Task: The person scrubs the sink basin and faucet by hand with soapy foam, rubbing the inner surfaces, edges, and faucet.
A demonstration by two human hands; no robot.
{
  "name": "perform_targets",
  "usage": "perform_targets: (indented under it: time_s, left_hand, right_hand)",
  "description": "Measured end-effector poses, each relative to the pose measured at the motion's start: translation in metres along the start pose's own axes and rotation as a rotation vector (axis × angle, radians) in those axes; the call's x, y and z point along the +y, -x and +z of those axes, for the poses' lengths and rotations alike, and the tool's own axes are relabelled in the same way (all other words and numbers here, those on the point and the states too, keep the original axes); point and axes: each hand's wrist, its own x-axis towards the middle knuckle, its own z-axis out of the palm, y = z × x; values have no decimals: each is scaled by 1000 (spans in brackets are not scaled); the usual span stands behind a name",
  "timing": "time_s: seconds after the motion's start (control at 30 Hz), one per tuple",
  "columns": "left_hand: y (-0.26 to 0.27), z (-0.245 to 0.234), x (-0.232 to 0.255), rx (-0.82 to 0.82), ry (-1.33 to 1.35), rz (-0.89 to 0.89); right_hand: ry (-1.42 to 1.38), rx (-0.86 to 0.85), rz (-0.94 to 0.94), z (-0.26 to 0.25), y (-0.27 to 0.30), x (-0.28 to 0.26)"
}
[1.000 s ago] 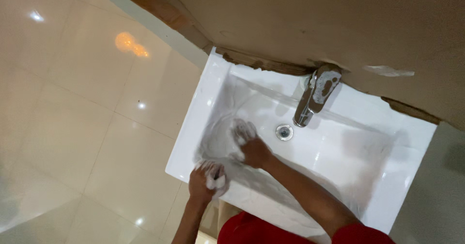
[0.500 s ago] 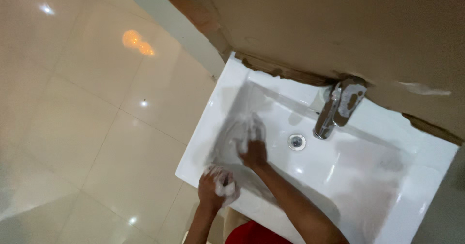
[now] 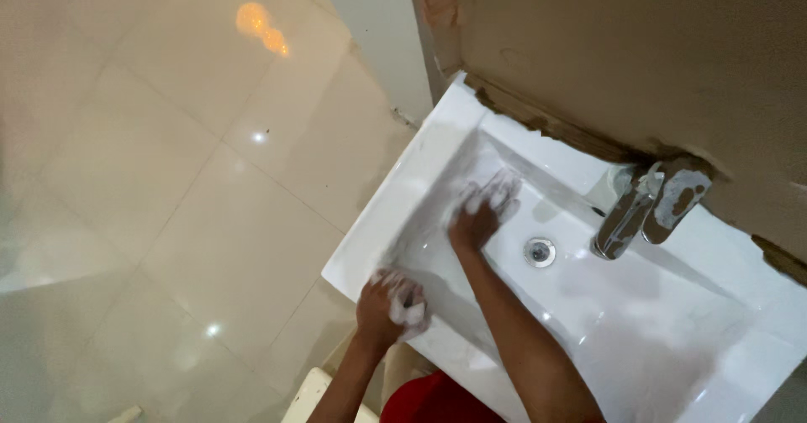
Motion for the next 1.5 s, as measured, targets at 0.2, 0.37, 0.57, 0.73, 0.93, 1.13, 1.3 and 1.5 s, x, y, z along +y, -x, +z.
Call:
perform_targets:
  time_s: [0.2, 0.37, 0.57, 0.73, 0.93, 1.13, 1.3, 1.5]
  left_hand:
    - [4, 6, -8, 42, -10, -12]
    - [-7, -6, -3, -47, 61, -21]
    - [-12, -9, 3, 57, 3, 21]
    - [-18, -13, 9, 61, 1, 92]
    - [-20, -16, 13, 84, 2, 88]
    - [-24, -19, 17, 61, -29, 100]
    - [-23, -24, 22, -64, -31, 58]
    - [-42, -20, 28, -460, -143, 86]
  right_hand:
    - [63, 6, -807, 14, 61, -3]
    - [200, 91, -653, -42, 34, 73]
    - [110, -101, -868, -30, 44, 62]
    - [216, 151, -532, -81, 31, 131]
    - [506, -50, -372, -150, 50, 194]
    - [794, -124, -139, -211, 137, 233]
    - [901, -497, -147, -188, 201, 268]
    - [250, -659, -89, -123, 233, 300]
